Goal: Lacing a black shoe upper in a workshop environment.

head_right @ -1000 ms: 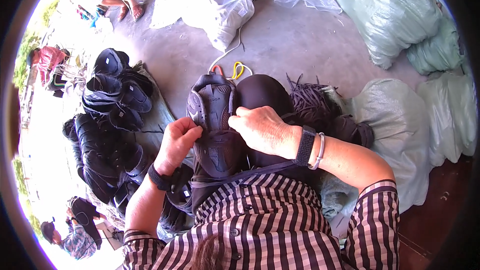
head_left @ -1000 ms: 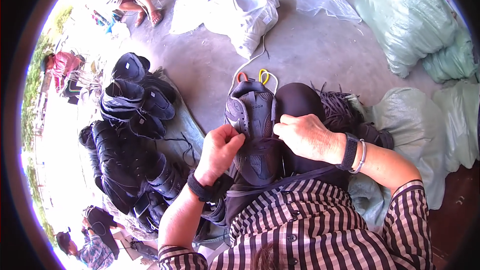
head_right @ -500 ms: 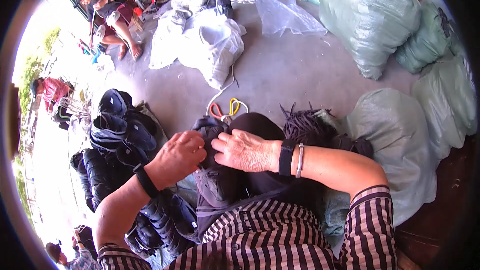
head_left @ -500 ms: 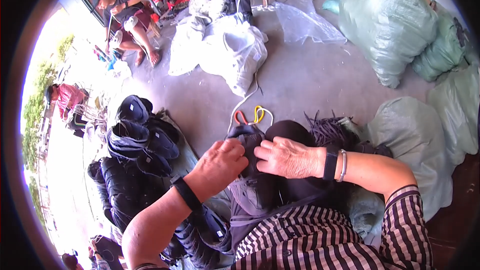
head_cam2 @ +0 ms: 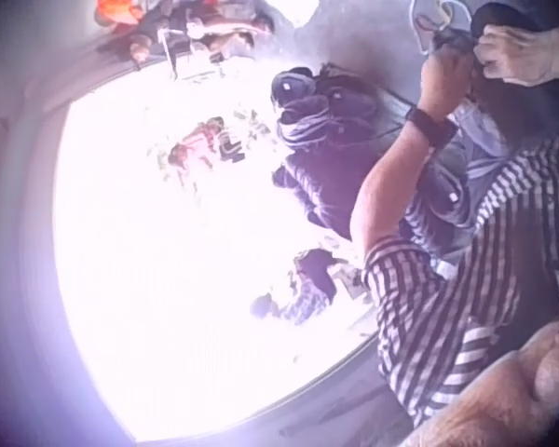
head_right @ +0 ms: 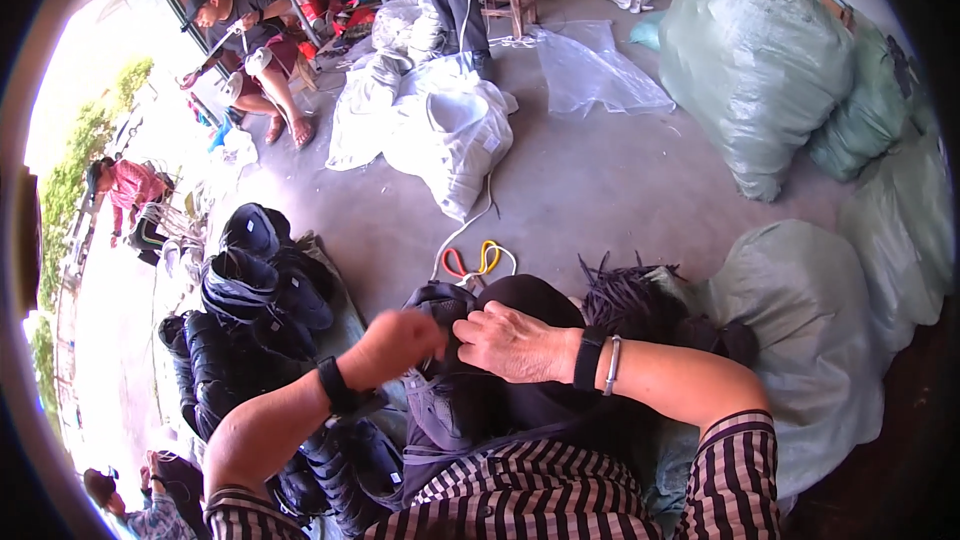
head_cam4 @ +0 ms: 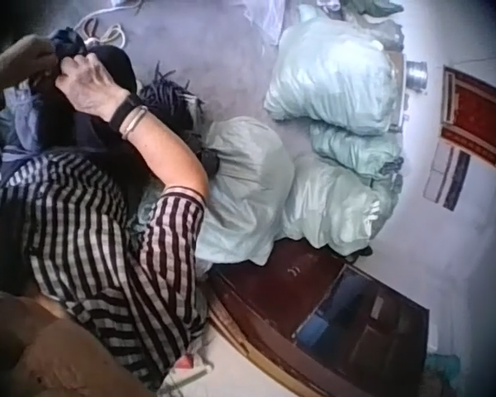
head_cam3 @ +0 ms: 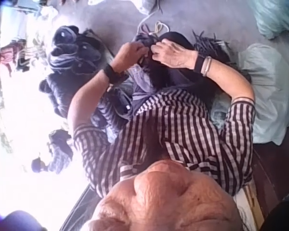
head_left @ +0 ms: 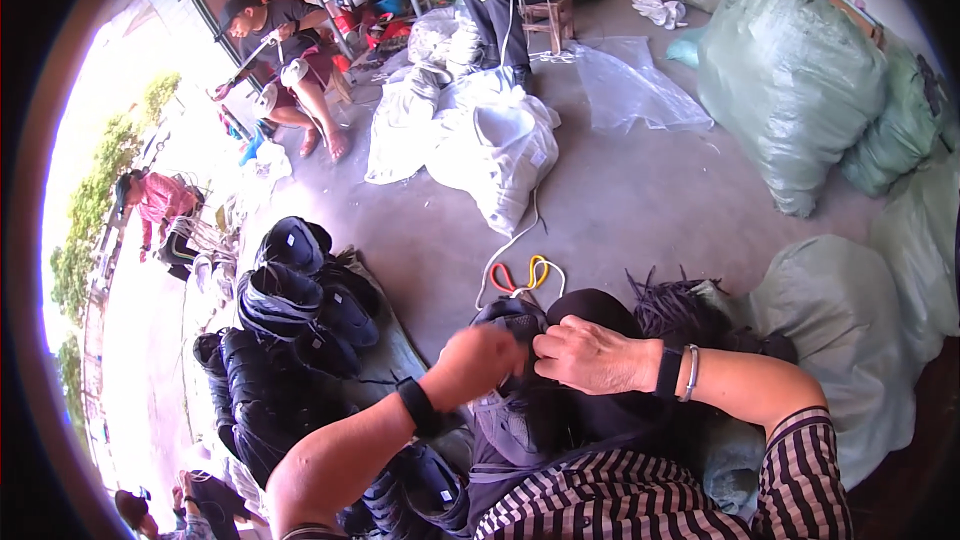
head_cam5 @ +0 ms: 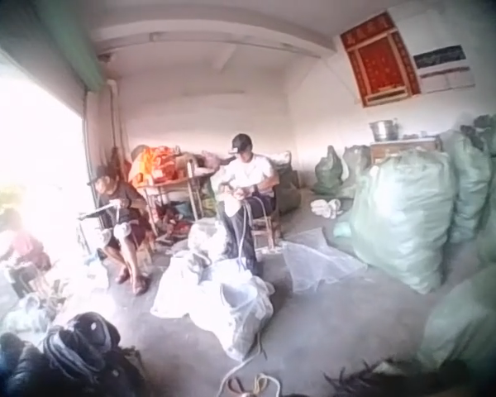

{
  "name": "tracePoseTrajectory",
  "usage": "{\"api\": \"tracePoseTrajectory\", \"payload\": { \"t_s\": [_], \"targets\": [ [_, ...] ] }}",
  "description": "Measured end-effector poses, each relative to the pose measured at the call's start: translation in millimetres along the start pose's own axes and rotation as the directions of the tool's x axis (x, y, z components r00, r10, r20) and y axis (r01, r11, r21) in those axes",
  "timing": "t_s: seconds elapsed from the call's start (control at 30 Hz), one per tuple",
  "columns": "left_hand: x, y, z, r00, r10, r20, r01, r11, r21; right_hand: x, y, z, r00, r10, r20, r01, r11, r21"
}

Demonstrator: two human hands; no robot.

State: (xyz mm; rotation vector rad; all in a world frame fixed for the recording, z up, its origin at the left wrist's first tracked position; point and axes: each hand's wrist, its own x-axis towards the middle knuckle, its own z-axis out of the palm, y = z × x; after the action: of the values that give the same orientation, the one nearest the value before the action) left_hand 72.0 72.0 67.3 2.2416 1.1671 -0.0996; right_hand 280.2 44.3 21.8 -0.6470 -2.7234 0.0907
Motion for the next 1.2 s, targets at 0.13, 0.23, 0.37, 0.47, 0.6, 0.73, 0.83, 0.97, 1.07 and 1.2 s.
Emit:
{"api": "tracePoseTrajectory", "payload": {
  "t_s": [0.13,0.23,0.37,0.47,0.6,0.73,0.83,0.97,1.07,1.2],
  "targets": [
    [15,10,4,0.964,-0.264,-0.036,0.163,0.691,-0.704,-2,-2,-4,1.0,0.003,0.013,-0.003,1.0,0.008],
    [13,4,21,0.948,-0.3,0.105,0.292,0.695,-0.657,-4,-4,-5,1.0,0.006,-0.006,-0.006,1.0,-0.021],
    [14,-6,33,0.998,0.047,-0.052,-0.066,0.877,-0.476,-9,-4,10,0.993,0.046,-0.113,-0.058,0.993,-0.107],
    [12,18,28,0.997,-0.034,0.069,0.027,0.994,0.101,-10,-8,10,0.995,0.022,-0.099,-0.033,0.993,-0.11],
    [14,30,30,0.985,-0.044,0.169,-0.001,0.966,0.257,-12,-15,4,0.991,0.002,-0.132,-0.017,0.994,-0.109],
    [10,26,35,0.996,0.001,0.095,-0.026,0.967,0.255,-13,-13,5,0.989,0.072,-0.131,-0.083,0.993,-0.083],
    [-4,0,26,0.982,0.037,-0.184,-0.084,0.964,-0.252,-13,-14,-1,0.983,0.121,-0.14,-0.116,0.992,0.046],
    [-24,-10,13,0.887,-0.341,-0.312,0.036,0.724,-0.689,-15,-37,-5,0.963,0.256,-0.082,-0.216,0.92,0.327],
    [-33,10,27,0.867,-0.204,-0.455,-0.147,0.767,-0.625,9,-42,4,0.937,0.35,0.02,-0.304,0.782,0.544],
    [-35,6,33,0.823,-0.209,-0.528,-0.169,0.797,-0.58,32,-28,7,0.902,0.376,0.211,-0.401,0.549,0.734]
  ]
}}
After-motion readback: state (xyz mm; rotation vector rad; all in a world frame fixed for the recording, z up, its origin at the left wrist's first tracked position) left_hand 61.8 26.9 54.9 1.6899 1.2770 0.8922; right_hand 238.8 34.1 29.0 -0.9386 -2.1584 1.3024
